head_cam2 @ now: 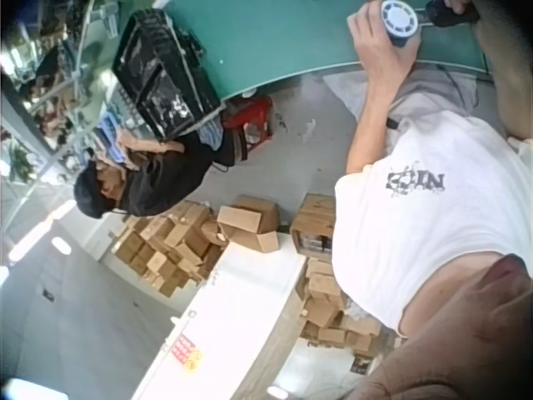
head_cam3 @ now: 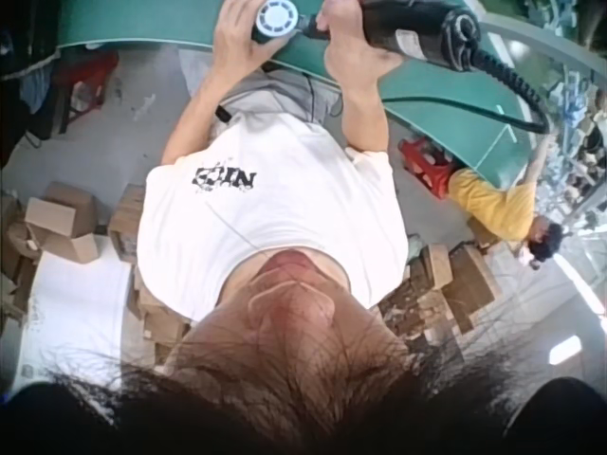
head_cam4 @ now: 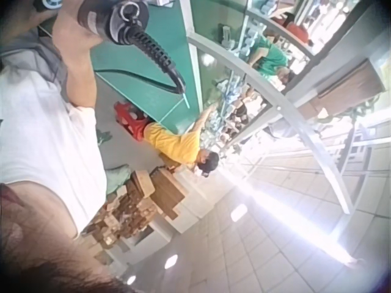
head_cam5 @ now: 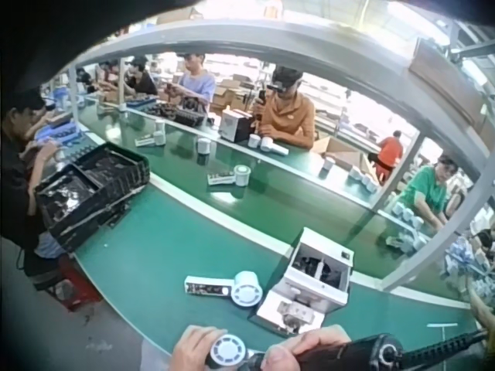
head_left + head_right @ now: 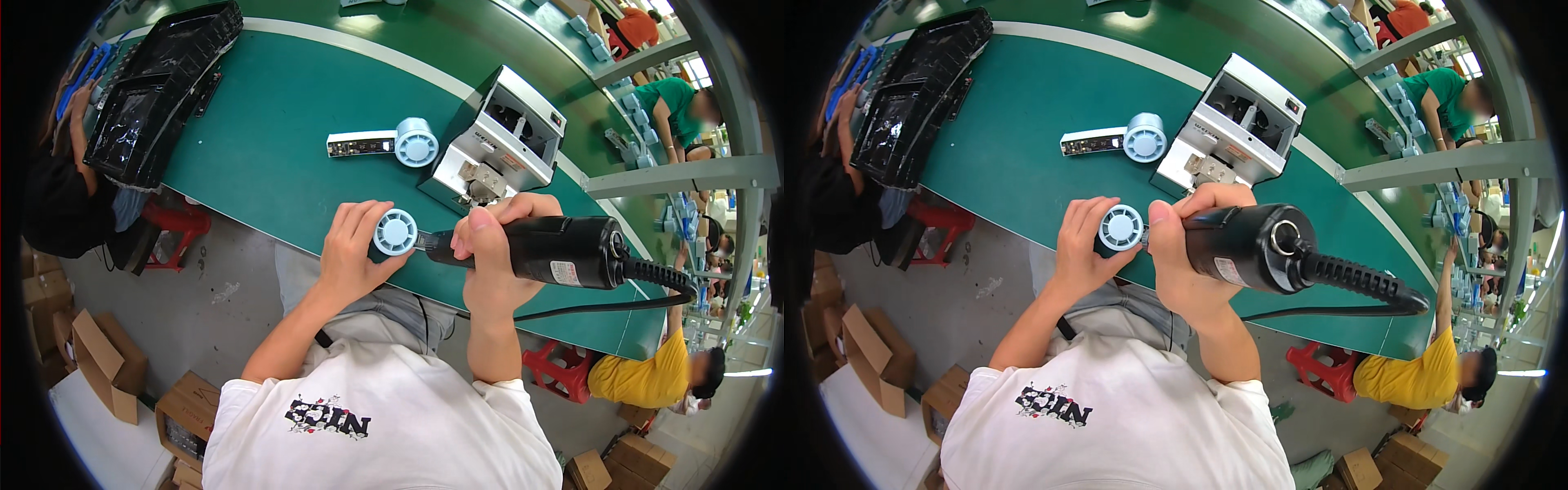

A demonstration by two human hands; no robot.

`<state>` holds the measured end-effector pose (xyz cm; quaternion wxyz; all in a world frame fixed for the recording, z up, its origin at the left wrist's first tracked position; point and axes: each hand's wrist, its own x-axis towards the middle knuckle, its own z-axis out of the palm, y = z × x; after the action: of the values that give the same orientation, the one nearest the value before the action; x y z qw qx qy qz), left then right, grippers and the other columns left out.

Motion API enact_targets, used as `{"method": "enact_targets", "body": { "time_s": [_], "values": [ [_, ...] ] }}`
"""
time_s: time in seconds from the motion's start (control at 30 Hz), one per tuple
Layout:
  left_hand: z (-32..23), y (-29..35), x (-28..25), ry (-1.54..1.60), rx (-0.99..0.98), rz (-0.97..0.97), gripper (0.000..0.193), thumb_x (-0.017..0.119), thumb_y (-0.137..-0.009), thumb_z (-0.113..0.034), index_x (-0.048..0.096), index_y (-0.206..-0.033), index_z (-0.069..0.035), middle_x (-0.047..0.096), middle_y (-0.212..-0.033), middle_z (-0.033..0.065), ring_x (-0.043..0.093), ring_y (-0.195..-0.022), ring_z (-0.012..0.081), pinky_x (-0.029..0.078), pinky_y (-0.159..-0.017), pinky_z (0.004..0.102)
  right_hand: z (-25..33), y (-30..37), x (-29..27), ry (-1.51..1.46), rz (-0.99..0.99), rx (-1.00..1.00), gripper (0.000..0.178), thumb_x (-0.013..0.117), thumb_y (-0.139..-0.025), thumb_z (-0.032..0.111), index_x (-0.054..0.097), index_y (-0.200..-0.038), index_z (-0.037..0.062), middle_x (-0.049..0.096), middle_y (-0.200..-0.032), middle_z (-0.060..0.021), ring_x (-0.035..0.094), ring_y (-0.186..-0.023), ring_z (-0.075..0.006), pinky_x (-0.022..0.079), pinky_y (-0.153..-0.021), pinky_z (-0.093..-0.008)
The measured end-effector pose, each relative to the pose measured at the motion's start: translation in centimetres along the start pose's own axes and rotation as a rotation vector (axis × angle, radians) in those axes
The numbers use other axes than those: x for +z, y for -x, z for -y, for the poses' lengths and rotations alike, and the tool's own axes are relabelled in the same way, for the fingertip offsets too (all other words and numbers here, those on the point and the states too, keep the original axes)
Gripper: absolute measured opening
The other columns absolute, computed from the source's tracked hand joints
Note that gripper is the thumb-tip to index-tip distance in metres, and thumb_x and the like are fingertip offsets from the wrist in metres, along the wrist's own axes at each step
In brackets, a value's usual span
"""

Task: Fasten a circuit board component onto a small fan assembly using an electric screwdriver.

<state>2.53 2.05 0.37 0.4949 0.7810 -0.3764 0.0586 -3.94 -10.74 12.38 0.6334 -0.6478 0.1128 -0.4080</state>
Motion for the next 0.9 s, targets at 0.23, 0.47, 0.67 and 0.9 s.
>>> {"method": "enact_targets", "body": {
  "time_s": [0.23, 0.47, 0.67, 0.9],
  "values": [
    [-0.2, -0.1, -0.2, -0.006, -0.001, 0.026, 0.062, 0.085, -0.062, -0.013, 0.058, -0.117, -0.001, 0.061, -0.111, 0.0155, 0.056, -0.098, 0.035, 0.049, -0.081, 0.0423, -1.2, 0.4, -1.0, 0.066, 0.067, -0.119, 0.026, 0.064, -0.082, -0.007, 0.043, -0.092, 0.0036, 0.053, -0.066, -0.0067, 0.05, -0.048, -0.0125, 0.047, -0.05, -0.0286],
    [0.1, -0.3, -0.2, -0.02, 0.012, 0.014, 0.062, 0.086, -0.063, -0.014, 0.059, -0.117, -0.001, 0.063, -0.11, 0.0151, 0.058, -0.098, 0.0342, 0.05, -0.082, 0.0424, 0.0, -1.6, -2.6, -0.087, 0.192, -0.005, 0.022, 0.064, -0.083, -0.004, 0.046, -0.095, 0.0012, 0.052, -0.063, -0.0079, 0.052, -0.047, -0.0153, 0.047, -0.047, -0.0296],
    [-1.4, -1.3, -1.9, 0.057, -0.012, 0.052, 0.059, 0.086, -0.059, -0.011, 0.063, -0.112, -0.002, 0.064, -0.108, 0.0145, 0.059, -0.101, 0.0343, 0.048, -0.088, 0.0423, 5.1, -6.3, -7.5, -0.465, -0.16, -0.142, 0.012, 0.053, -0.091, 0.007, 0.05, -0.102, 0.0033, 0.047, -0.064, -0.0068, 0.045, -0.05, -0.0167, 0.042, -0.051, -0.035],
    [-0.1, -9.3, -8.9, 0.278, 0.009, -0.161, 0.067, 0.086, -0.069, -0.021, 0.056, -0.124, 0.002, 0.058, -0.121, 0.0119, 0.058, -0.111, 0.0219, 0.045, -0.097, 0.0362, 7.1, -9.8, -13.3, -0.51, -0.325, -0.246, 0.011, 0.051, -0.095, 0.015, 0.05, -0.101, 0.0055, 0.047, -0.064, -0.0047, 0.043, -0.052, -0.0147, 0.039, -0.053, -0.032]
  ]
}}
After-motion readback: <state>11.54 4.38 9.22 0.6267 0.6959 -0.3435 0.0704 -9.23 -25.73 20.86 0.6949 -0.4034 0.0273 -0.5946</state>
